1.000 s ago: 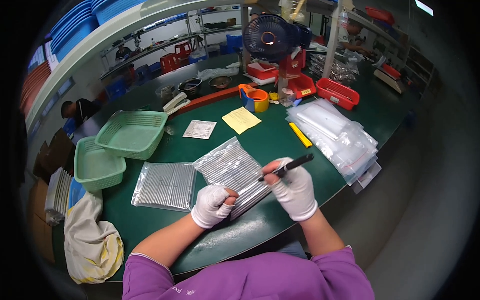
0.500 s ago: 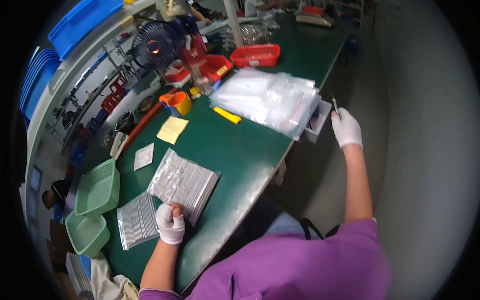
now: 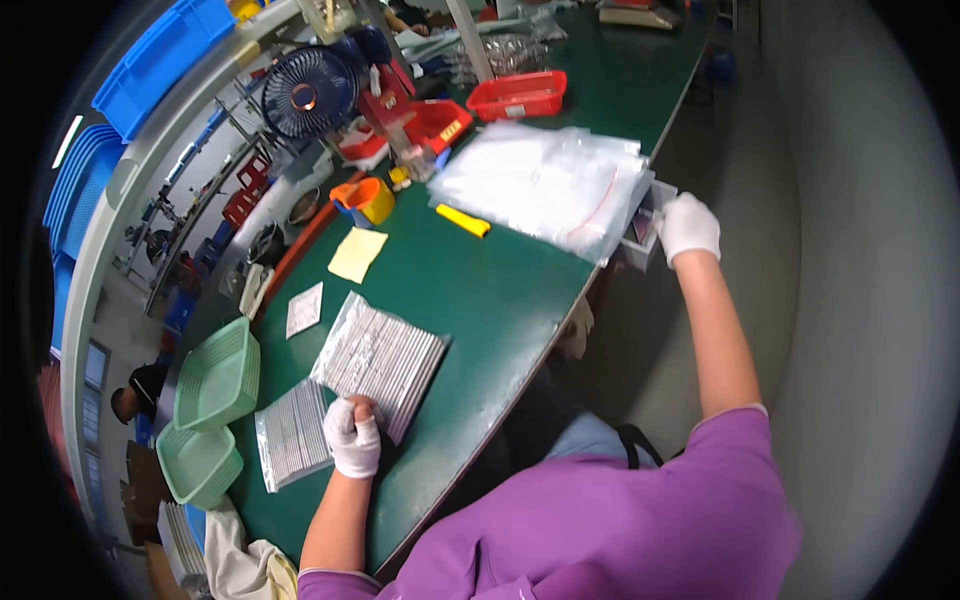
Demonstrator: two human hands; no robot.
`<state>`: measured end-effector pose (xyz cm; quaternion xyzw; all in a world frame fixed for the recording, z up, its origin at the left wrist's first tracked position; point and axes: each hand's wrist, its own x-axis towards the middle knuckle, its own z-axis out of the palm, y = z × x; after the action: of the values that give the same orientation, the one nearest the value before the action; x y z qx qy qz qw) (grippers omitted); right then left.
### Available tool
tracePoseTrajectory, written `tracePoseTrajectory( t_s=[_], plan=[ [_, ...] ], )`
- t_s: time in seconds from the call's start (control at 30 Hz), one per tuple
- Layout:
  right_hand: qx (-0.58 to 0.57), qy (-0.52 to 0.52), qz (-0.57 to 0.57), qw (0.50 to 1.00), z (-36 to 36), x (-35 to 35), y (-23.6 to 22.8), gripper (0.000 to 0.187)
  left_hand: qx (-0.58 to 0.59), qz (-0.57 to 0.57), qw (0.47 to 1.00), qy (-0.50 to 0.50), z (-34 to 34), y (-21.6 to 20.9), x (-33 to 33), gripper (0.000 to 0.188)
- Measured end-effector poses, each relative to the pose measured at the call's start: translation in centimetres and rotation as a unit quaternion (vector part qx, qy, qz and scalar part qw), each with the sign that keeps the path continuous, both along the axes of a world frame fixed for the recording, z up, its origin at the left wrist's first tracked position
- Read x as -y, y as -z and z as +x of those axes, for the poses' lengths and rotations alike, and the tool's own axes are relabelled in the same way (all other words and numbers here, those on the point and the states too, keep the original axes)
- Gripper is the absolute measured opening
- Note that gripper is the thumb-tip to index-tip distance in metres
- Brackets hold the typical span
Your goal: Packaging bundles of metal rods into plastic bags, labeling them with a marker, and placing them into a cardboard box.
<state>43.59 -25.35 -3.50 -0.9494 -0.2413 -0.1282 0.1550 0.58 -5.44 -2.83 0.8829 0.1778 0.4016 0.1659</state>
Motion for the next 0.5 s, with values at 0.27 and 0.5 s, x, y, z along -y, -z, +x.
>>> tracePoseTrajectory(
  t_s=[0.27, 0.5],
  plan=[
    [0.083, -0.076, -0.063, 0.992, 1.3, -3.3, 0.5, 0.015, 0.016, -0.027, 1.000, -0.001, 0.8, -0.1, -0.4, 0.016],
    [-0.088, -0.121, -0.288, 0.946, 3.0, -4.8, 0.0, 0.036, 0.024, -0.033, 0.999, 0.019, 0.1, 0.1, -0.3, 0.015]
  ],
)
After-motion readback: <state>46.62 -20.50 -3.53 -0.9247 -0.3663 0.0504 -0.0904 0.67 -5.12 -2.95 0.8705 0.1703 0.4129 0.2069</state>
